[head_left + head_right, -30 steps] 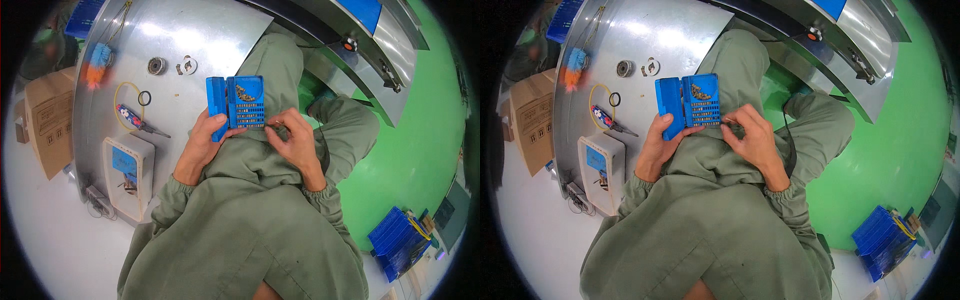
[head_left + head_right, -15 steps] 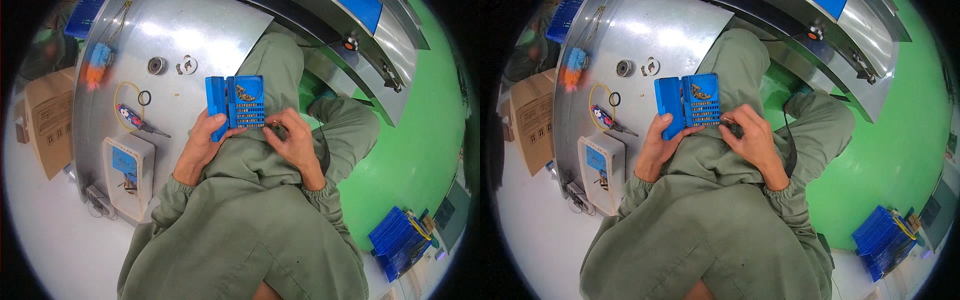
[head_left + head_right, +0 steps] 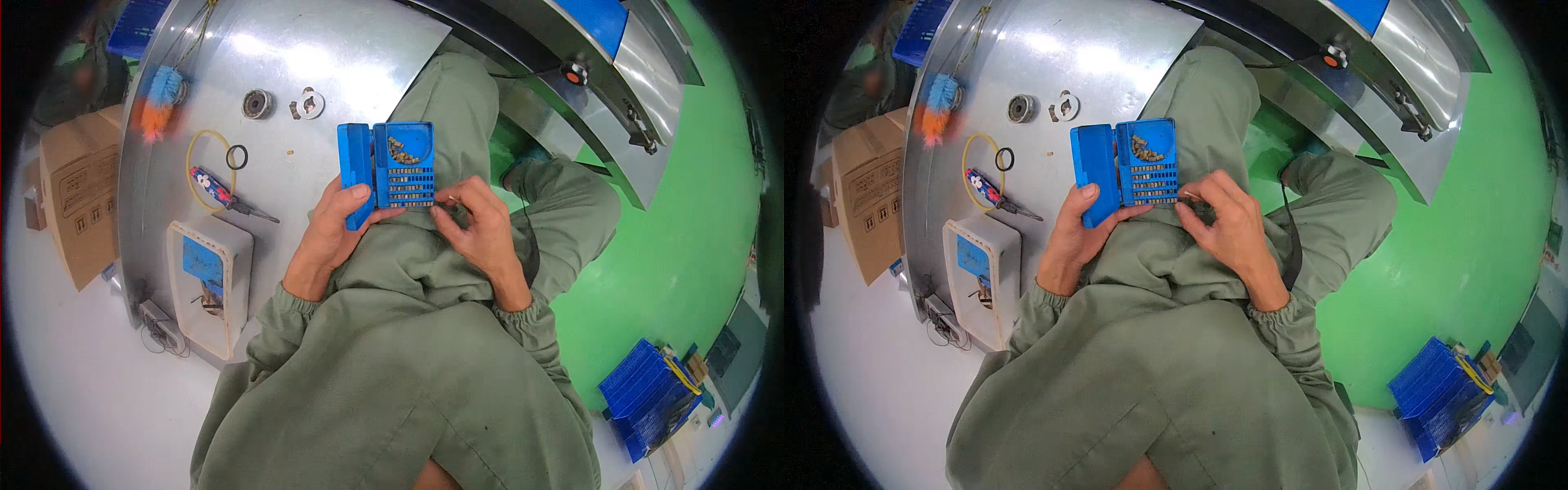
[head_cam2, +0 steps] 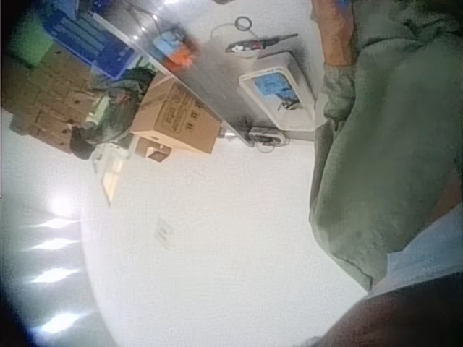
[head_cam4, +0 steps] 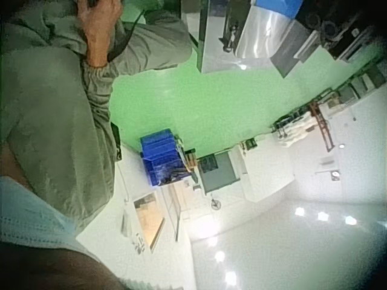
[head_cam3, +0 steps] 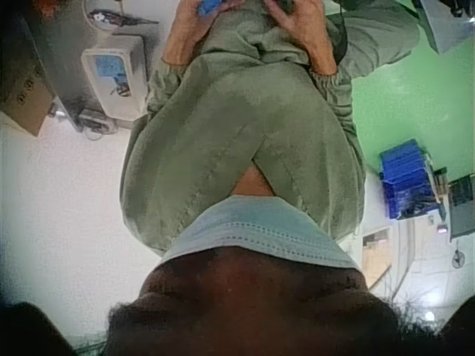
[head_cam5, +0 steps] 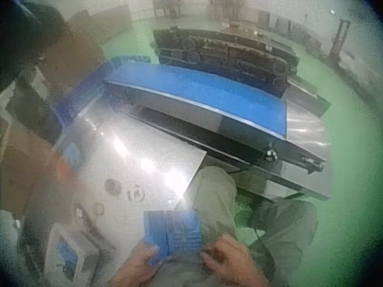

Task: The operator uses a precision pick to disassemble or inspect a mechanical bearing on a workbench in an industrial setting.

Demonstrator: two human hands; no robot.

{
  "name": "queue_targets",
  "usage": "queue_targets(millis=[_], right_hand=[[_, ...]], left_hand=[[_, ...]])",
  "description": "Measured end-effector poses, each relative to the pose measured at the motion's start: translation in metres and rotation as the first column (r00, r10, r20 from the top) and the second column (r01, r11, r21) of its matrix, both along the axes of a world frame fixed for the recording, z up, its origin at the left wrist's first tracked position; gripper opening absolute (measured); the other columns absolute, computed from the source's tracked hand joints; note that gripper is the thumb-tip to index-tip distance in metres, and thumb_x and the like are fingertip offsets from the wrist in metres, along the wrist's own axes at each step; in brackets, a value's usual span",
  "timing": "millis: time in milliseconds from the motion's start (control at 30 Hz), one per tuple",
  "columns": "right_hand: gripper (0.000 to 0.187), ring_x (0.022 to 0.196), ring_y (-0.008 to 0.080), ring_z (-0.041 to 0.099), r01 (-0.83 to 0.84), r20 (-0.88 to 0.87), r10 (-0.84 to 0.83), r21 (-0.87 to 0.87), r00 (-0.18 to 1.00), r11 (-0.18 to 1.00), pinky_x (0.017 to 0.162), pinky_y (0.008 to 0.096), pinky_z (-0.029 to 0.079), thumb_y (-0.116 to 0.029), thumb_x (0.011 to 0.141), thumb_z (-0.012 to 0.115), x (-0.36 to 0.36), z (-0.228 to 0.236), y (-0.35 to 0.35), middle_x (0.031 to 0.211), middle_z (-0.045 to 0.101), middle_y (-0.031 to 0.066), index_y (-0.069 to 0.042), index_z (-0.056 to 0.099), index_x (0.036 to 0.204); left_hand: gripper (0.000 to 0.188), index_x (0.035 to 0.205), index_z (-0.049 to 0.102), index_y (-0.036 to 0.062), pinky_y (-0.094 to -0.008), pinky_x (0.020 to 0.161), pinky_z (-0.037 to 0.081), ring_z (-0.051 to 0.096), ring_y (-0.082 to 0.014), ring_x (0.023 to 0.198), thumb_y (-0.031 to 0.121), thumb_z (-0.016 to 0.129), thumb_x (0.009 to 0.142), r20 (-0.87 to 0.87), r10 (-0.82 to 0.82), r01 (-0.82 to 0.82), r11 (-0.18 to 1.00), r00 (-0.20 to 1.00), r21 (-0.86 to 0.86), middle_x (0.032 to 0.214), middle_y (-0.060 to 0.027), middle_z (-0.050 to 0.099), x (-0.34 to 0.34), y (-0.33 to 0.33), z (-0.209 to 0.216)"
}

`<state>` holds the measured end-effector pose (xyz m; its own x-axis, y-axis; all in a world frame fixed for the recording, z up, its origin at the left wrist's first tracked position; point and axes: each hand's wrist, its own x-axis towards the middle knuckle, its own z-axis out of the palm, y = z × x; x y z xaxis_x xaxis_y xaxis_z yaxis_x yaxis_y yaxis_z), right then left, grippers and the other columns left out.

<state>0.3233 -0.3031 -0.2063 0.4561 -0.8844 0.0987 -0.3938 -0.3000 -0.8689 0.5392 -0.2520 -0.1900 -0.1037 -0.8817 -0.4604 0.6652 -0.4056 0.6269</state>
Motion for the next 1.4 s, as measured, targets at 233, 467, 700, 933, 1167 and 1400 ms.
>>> queue_targets(millis=[233,467,700,933,1167,1400], right_hand=[[0.018,0.074,0.0228,0.066,0.012,-0.006,-0.011,0.048,1.000,0.999,0.064,0.0311,0.051,-0.003,0.074,0.074,0.0004,-0.0002,0.0013,0.085,0.062,0.0078,-0.003,0.067,0.090],[0.017,0.073,0.0234,0.066,0.002,0.012,-0.003,0.044,1.000,0.999,0.064,0.0315,0.051,-0.004,0.075,0.072,0.0001,0.0001,0.0012,0.084,0.062,0.0082,-0.003,0.066,0.091],[0.015,0.072,0.0245,0.065,-0.006,0.031,0.005,0.048,1.000,0.999,0.064,0.0314,0.051,-0.002,0.076,0.069,-0.0003,0.0005,0.0005,0.083,0.061,0.0092,-0.002,0.066,0.091],[0.014,0.072,0.0244,0.064,0.010,0.017,-0.011,0.055,1.000,0.998,0.063,0.0311,0.050,-0.001,0.077,0.067,0.0004,0.0021,0.0008,0.082,0.061,0.0095,-0.002,0.066,0.091],[0.013,0.071,0.0241,0.064,0.013,0.013,-0.014,0.056,1.000,0.998,0.062,0.0313,0.050,0.000,0.078,0.067,0.0000,0.0037,0.0006,0.081,0.061,0.0096,-0.001,0.066,0.091],[0.013,0.071,0.0241,0.065,0.001,0.010,-0.001,0.048,1.000,0.999,0.062,0.0313,0.050,0.000,0.078,0.067,-0.0002,0.0022,0.0003,0.081,0.061,0.0097,-0.001,0.066,0.091]], left_hand=[[0.065,0.135,0.040,-0.0064,-0.0458,0.099,0.048,0.059,-0.0275,0.115,0.033,0.061,0.089,0.000,0.011,-0.011,1.000,1.000,0.003,0.127,-0.0185,0.056,-0.0006,0.0009,-0.0023],[0.064,0.134,0.040,-0.0069,-0.0461,0.099,0.048,0.059,-0.0279,0.114,0.033,0.061,0.089,0.000,0.022,-0.022,1.000,1.000,0.008,0.126,-0.0188,0.057,-0.0014,0.0009,-0.0005],[0.064,0.134,0.041,-0.0071,-0.0451,0.099,0.047,0.059,-0.0269,0.114,0.035,0.060,0.089,0.006,0.014,-0.014,1.000,1.000,-0.017,0.126,-0.0186,0.057,-0.0026,0.0002,0.0008],[0.065,0.134,0.040,-0.0068,-0.0447,0.100,0.047,0.058,-0.0264,0.115,0.035,0.061,0.089,0.018,0.019,-0.019,1.000,1.000,0.003,0.126,-0.0181,0.057,-0.0030,-0.0001,0.0031],[0.065,0.135,0.039,-0.0071,-0.0450,0.100,0.047,0.058,-0.0265,0.115,0.034,0.060,0.089,0.026,-0.002,0.002,1.000,1.000,0.005,0.127,-0.0182,0.056,-0.0022,-0.0005,0.0036],[0.064,0.135,0.040,-0.0069,-0.0461,0.099,0.047,0.058,-0.0278,0.116,0.034,0.059,0.090,0.025,0.006,-0.006,1.000,1.000,0.009,0.128,-0.0189,0.056,-0.0016,0.0009,0.0022]])
